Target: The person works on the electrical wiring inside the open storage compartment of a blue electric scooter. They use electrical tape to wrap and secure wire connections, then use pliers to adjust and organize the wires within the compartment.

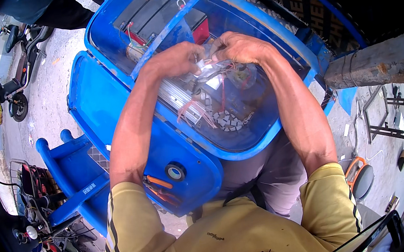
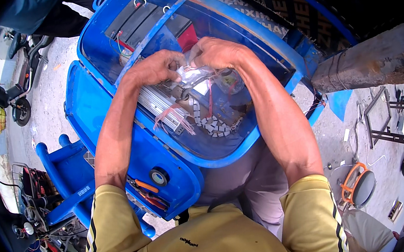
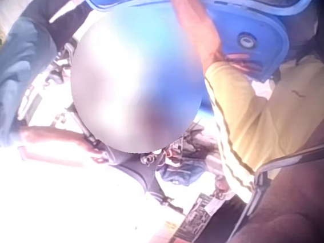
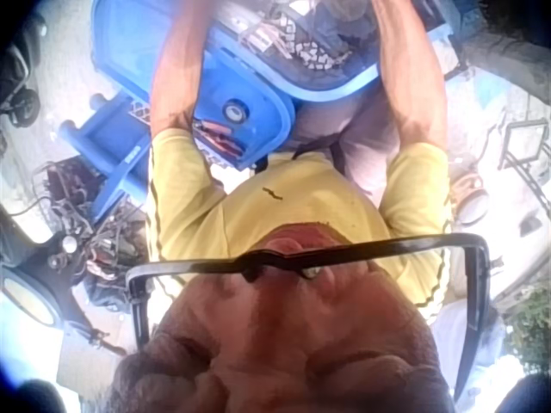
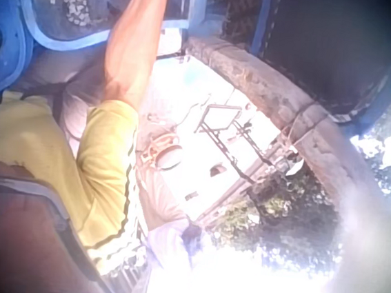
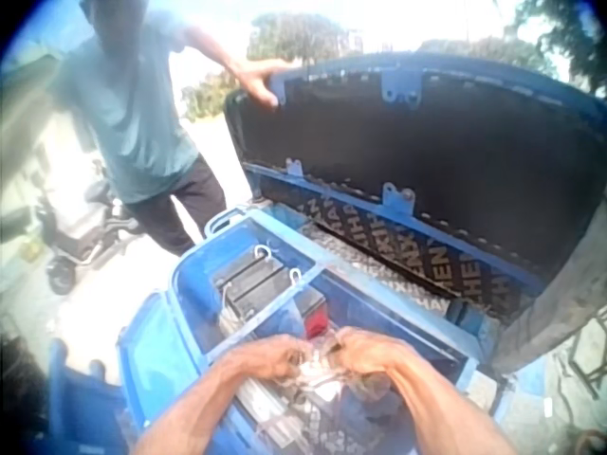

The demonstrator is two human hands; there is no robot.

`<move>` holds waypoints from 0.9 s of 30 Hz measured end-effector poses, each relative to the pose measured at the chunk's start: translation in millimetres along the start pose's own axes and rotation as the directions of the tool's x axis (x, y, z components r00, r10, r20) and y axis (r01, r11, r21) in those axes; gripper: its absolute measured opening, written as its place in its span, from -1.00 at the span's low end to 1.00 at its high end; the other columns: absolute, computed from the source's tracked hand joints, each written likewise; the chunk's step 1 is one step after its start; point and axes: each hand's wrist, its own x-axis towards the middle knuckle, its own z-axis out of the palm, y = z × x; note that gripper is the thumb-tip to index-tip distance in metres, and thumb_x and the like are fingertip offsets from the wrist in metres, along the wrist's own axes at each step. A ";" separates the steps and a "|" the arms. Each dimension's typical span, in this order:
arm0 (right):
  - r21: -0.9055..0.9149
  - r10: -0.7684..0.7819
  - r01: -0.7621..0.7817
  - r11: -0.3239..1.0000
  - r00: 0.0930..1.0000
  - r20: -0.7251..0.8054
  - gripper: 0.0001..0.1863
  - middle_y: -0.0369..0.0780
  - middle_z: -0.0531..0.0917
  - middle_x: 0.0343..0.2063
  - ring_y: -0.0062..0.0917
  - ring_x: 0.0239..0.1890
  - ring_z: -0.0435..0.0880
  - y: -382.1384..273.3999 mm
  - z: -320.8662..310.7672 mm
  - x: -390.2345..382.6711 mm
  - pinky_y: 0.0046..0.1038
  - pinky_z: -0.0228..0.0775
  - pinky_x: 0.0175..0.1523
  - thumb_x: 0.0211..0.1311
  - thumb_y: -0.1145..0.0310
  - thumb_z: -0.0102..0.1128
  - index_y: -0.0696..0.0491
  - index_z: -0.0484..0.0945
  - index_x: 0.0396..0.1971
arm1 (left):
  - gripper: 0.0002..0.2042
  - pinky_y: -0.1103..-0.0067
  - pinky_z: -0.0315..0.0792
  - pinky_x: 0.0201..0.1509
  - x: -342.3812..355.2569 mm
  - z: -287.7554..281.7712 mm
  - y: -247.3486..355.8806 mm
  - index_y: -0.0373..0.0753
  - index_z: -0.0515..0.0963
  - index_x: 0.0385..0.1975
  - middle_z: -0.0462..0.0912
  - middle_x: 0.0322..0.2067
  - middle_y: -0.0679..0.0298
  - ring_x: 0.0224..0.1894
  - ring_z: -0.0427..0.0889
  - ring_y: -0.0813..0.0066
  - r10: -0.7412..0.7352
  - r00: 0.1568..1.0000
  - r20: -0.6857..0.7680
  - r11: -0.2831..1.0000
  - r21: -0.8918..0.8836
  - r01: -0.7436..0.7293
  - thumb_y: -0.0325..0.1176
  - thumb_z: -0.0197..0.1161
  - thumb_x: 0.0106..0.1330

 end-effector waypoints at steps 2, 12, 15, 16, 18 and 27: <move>0.043 0.036 -0.037 0.998 0.999 0.013 -0.55 -0.02 0.77 0.03 -0.28 0.07 0.72 1.5 0.4 3.0 -0.27 0.53 0.20 0.37 0.22 0.39 0.21 0.71 0.13 | -0.65 0.29 0.54 0.00 -0.1 -0.4 0.0 -0.31 0.65 -0.03 0.76 -0.20 0.08 -0.11 0.73 0.19 -0.034 0.999 0.022 0.999 -0.006 0.034 -0.48 0.50 0.17; -0.082 0.073 -0.071 0.994 0.997 0.023 -0.36 0.06 0.69 0.14 -0.22 0.16 0.69 -18.5 -2.3 -8.6 -0.24 0.55 0.20 0.37 0.09 0.34 0.28 0.59 0.25 | -0.66 0.36 0.51 0.00 -0.8 -0.7 -2.4 -0.32 0.69 0.03 0.78 -0.23 0.20 -0.15 0.69 0.39 -0.015 0.999 0.032 0.999 0.033 0.014 -0.49 0.43 0.24; -0.069 0.074 -0.071 0.995 0.996 0.043 -0.34 0.07 0.66 0.18 -0.21 0.19 0.67 -15.9 -3.1 -6.9 -0.24 0.54 0.22 0.36 0.06 0.35 0.28 0.58 0.25 | -0.69 0.34 0.51 0.08 2.9 -0.3 -8.0 -0.32 0.69 0.03 0.79 -0.19 0.16 -0.09 0.70 0.35 -0.002 0.998 0.056 0.999 0.039 -0.001 -0.49 0.39 0.28; -0.065 0.073 -0.071 0.995 0.997 0.038 -0.35 0.07 0.66 0.19 -0.22 0.20 0.67 -17.8 -3.3 -8.2 -0.25 0.54 0.22 0.37 0.06 0.34 0.28 0.59 0.24 | -0.69 0.33 0.51 0.11 3.6 0.3 -10.6 -0.33 0.69 0.03 0.79 -0.18 0.15 -0.07 0.70 0.34 0.005 0.998 0.062 0.999 0.040 -0.007 -0.49 0.37 0.29; -0.066 0.068 -0.066 0.996 0.998 0.020 -0.38 0.07 0.66 0.18 -0.22 0.19 0.67 -17.6 -2.8 -8.0 -0.26 0.53 0.23 0.39 0.07 0.33 0.28 0.60 0.23 | -0.70 0.33 0.51 0.15 3.9 -1.3 -10.6 -0.33 0.69 0.04 0.80 -0.14 0.12 -0.03 0.70 0.31 0.001 0.997 0.076 0.996 0.085 -0.007 -0.49 0.34 0.31; -0.083 0.076 -0.073 0.994 0.997 0.033 -0.39 0.07 0.68 0.09 -0.22 0.09 0.69 -13.2 -0.9 -2.4 -0.24 0.51 0.18 0.50 0.01 0.22 0.31 0.59 0.19 | -0.67 0.33 0.50 0.26 2.8 -0.9 -5.1 -0.31 0.71 0.10 0.81 -0.03 0.08 0.08 0.71 0.27 -0.033 0.994 0.101 0.997 0.070 0.026 -0.50 0.30 0.35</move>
